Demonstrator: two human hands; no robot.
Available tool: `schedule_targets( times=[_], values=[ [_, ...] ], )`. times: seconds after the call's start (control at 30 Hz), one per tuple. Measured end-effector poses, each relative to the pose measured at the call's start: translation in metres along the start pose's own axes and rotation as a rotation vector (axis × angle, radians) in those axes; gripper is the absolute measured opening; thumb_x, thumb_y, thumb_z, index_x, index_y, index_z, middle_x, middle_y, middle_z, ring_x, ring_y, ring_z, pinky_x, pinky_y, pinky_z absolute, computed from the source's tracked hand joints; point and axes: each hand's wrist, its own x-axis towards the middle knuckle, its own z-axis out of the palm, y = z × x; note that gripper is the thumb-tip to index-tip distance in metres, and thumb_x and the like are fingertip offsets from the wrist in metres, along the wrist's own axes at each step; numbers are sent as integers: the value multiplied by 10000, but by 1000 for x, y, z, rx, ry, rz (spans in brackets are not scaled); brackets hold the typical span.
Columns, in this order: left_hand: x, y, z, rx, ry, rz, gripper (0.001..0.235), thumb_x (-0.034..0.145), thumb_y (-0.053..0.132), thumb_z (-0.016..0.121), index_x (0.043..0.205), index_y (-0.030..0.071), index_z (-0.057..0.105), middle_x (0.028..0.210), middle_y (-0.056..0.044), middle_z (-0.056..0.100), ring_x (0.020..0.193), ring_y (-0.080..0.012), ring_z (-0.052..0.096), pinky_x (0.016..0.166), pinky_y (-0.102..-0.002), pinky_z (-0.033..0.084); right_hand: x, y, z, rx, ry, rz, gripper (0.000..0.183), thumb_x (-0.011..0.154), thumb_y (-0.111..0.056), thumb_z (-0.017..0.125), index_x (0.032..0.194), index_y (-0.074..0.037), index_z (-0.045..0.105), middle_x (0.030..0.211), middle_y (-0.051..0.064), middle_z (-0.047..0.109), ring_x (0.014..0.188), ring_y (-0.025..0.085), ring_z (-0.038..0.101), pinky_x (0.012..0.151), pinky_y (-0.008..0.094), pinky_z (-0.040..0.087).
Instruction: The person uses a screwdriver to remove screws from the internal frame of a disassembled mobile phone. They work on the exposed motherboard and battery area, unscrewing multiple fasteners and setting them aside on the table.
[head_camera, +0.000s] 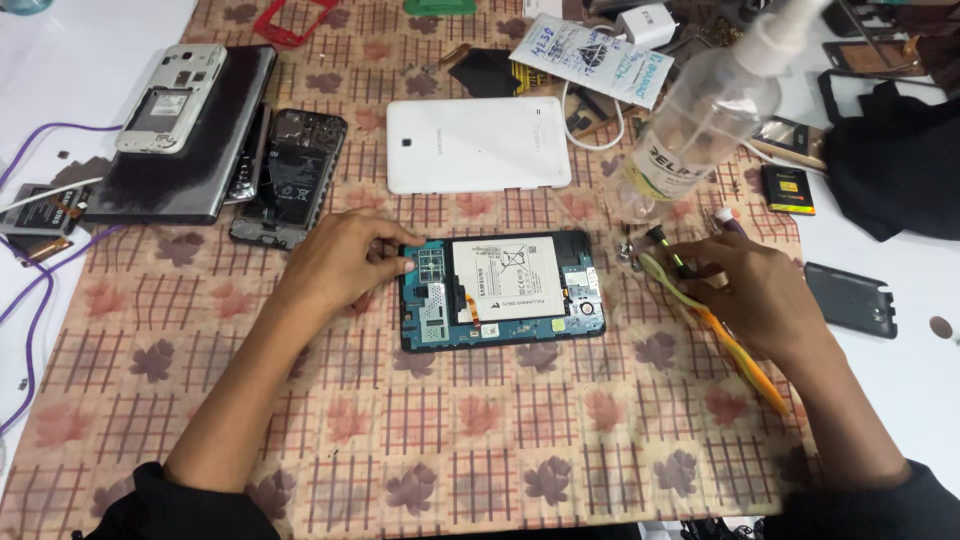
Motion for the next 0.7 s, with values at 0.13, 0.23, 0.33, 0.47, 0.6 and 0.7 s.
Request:
schedule_targets(
  times=[0.13, 0.23, 0.33, 0.47, 0.6, 0.7],
  values=[
    [-2, 3, -2, -1, -76, -141, 313, 809, 244, 816, 1120, 259, 793, 909, -25, 773, 691, -201, 745, 666, -384, 553, -1, 9, 1, -23, 15, 23, 371, 823, -135, 798, 1185, -207, 759, 1075, 63, 766, 847, 224, 770, 756, 359, 612],
    [-1, 3, -1, 23, -44, -92, 310, 790, 247, 828, 1099, 256, 804, 940, -21, 767, 732, -181, 737, 673, -390, 552, -2, 27, -8, -8, 104, 86, 306, 909, -160, 775, 1209, -220, 763, 1091, 61, 782, 856, 210, 771, 760, 344, 612],
    [0, 1, 0, 32, -55, -98, 317, 789, 249, 829, 1105, 261, 801, 950, -28, 777, 775, -182, 739, 698, -386, 557, 1, 51, -19, -145, 96, 219, 345, 906, -195, 786, 1249, -221, 756, 1046, 85, 787, 895, 222, 772, 777, 376, 604],
    [1, -1, 1, 45, -36, -65, 323, 779, 254, 841, 1100, 264, 804, 979, -36, 775, 842, -185, 732, 741, -380, 556, 6, 74, -12, -311, -9, 312, 446, 888, -256, 789, 1328, -254, 717, 989, 81, 797, 896, 258, 760, 793, 417, 606],
    [1, -2, 4, 29, -44, -85, 304, 784, 247, 828, 1086, 261, 797, 1038, 4, 761, 861, -174, 738, 733, -382, 570, 11, 89, 1, -427, -28, 306, 543, 845, -301, 822, 1360, -251, 660, 1028, 101, 760, 922, 312, 736, 764, 451, 600],
    [1, -3, 5, 39, -32, -57, 309, 769, 237, 836, 1076, 267, 806, 1009, -1, 775, 888, -179, 732, 745, -380, 567, 13, 89, -2, -328, 11, 261, 664, 832, -242, 800, 1457, -259, 575, 1041, 82, 783, 947, 333, 741, 825, 466, 592]
  ],
)
